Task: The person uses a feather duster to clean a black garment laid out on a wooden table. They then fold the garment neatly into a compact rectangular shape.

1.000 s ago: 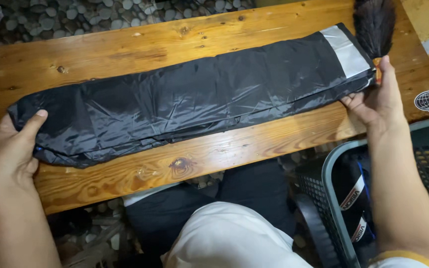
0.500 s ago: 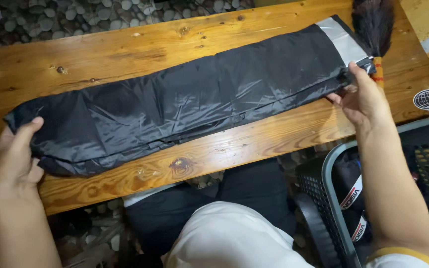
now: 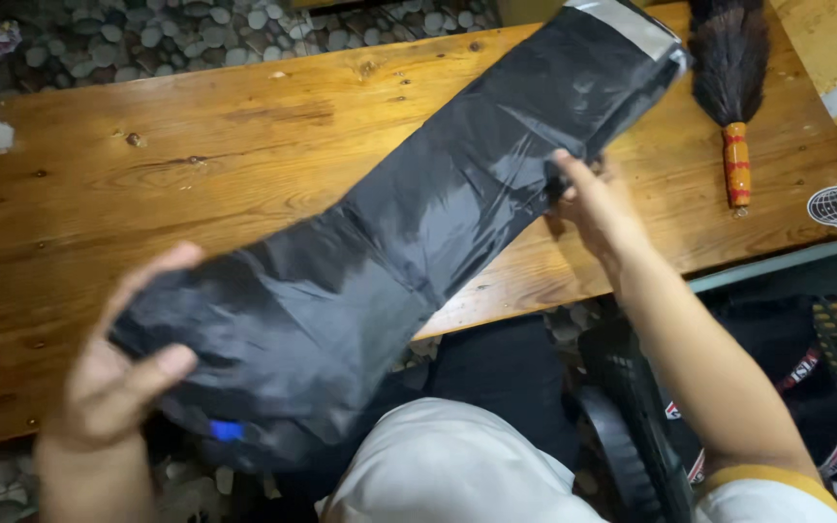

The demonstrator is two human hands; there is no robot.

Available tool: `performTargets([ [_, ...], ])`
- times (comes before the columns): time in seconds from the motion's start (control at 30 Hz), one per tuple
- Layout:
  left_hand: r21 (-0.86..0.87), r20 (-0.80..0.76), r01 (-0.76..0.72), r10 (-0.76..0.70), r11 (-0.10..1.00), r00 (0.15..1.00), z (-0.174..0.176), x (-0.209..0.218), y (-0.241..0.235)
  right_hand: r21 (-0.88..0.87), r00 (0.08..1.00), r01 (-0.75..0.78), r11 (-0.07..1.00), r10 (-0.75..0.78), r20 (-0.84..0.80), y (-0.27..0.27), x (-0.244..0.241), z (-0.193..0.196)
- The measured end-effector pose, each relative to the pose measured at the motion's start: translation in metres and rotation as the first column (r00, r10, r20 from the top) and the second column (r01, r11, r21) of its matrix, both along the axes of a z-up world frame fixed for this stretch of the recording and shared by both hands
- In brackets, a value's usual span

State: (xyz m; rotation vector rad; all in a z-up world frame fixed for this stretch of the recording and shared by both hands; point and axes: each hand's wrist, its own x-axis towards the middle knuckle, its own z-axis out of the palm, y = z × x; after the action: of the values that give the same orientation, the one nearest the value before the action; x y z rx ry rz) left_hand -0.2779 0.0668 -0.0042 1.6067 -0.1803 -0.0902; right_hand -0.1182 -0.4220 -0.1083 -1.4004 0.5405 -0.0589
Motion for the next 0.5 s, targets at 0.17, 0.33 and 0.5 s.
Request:
performTargets([
  [0.17,-0.085,-0.097,0.336,-0.343,0.938,0.934,0.025,-0.028,-0.046,-0.013,0.978,-0.183,0.983,0.183,0.1,0.046,0.019,-0.016],
  [0.33,0.251,-0.127,0.629,-0.619,0.736,0.775,0.051,-0.04,-0.096,-0.176,0.755,-0.593,0.786,0.619,0.219,0.072,0.041,-0.028],
  [0.5,-0.044,-0.152,0.916,-0.909,0.398,0.388,0.029,-0.045,-0.159,-0.275,0.296,-0.926,0.257,0.949,-0.108,0.122,0.028,0.056],
])
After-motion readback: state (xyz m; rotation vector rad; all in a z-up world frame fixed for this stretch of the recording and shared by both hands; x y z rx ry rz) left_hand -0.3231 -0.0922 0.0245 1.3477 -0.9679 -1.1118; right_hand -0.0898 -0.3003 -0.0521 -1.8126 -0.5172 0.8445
